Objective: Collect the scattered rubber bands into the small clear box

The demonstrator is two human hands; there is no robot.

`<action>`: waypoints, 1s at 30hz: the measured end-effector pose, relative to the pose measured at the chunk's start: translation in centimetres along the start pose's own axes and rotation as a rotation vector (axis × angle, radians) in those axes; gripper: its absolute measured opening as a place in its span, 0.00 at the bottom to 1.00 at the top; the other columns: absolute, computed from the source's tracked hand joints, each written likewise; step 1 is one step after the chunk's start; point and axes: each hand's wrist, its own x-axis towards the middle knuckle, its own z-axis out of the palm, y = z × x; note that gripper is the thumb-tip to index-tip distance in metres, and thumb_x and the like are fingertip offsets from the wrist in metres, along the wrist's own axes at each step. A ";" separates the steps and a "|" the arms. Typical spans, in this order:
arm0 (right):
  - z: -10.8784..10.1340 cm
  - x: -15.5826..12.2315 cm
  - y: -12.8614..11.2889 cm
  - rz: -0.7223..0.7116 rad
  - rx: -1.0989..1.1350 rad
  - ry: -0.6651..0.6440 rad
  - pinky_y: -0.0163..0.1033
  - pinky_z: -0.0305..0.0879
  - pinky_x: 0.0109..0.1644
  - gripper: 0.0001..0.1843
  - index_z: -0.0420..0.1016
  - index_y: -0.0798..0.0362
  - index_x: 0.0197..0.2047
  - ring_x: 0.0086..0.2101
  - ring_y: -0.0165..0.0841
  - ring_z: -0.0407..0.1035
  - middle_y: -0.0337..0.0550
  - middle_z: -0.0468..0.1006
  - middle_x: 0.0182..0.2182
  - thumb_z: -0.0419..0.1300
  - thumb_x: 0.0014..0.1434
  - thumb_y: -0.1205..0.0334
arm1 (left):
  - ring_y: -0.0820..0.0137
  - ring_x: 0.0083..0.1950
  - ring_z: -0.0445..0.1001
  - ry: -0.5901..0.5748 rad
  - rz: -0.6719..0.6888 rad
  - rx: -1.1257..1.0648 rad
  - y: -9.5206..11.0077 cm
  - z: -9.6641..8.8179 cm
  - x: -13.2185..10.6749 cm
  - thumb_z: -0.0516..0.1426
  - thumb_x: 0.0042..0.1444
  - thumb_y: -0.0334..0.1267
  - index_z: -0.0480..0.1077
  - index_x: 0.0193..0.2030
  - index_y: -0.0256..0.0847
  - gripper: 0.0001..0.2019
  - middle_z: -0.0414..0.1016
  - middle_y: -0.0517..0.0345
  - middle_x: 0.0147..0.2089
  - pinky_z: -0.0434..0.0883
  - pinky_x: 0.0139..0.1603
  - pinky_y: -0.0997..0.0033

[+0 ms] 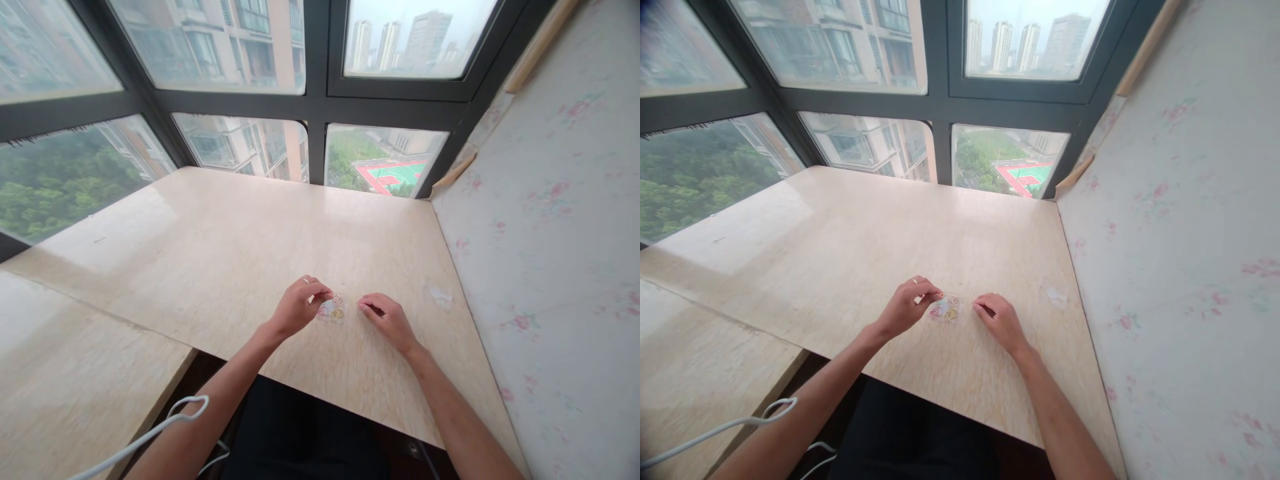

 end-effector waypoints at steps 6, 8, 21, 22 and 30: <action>0.0 0.1 -0.1 -0.007 0.010 0.007 0.45 0.68 0.45 0.10 0.77 0.49 0.35 0.39 0.38 0.73 0.45 0.80 0.36 0.56 0.62 0.57 | 0.68 0.39 0.73 -0.062 0.076 0.050 0.0 1.2 -0.5 0.59 0.57 0.34 0.77 0.34 0.42 0.04 0.77 0.54 0.35 0.70 0.39 0.67; 0.0 0.0 -0.1 -0.009 0.010 0.007 0.45 0.68 0.46 0.10 0.77 0.49 0.35 0.39 0.37 0.73 0.45 0.80 0.36 0.56 0.62 0.58 | 0.68 0.38 0.74 -0.059 0.062 0.050 -0.2 1.5 -0.7 0.59 0.57 0.33 0.77 0.35 0.41 0.04 0.77 0.53 0.36 0.71 0.39 0.67; -0.1 0.1 -0.1 -0.011 0.003 -0.001 0.44 0.67 0.45 0.08 0.76 0.49 0.35 0.39 0.37 0.72 0.44 0.80 0.35 0.56 0.62 0.61 | 0.68 0.43 0.73 -0.015 0.033 0.077 -0.5 1.4 -1.8 0.57 0.59 0.32 0.74 0.45 0.41 0.09 0.74 0.53 0.42 0.72 0.43 0.66; -0.1 0.0 -0.1 -0.008 0.004 -0.001 0.43 0.67 0.45 0.08 0.76 0.49 0.35 0.39 0.37 0.72 0.44 0.80 0.35 0.57 0.62 0.61 | 0.68 0.42 0.73 0.007 0.033 0.064 -0.7 1.2 -1.9 0.57 0.59 0.32 0.74 0.43 0.41 0.07 0.74 0.53 0.42 0.72 0.43 0.66; -0.1 -0.1 0.0 -0.006 -0.008 -0.007 0.44 0.68 0.46 0.06 0.77 0.49 0.35 0.40 0.37 0.72 0.43 0.79 0.36 0.58 0.61 0.61 | 0.69 0.40 0.73 0.094 -0.097 0.008 -1.8 0.2 -4.2 0.55 0.60 0.36 0.74 0.43 0.40 0.08 0.74 0.51 0.42 0.72 0.41 0.66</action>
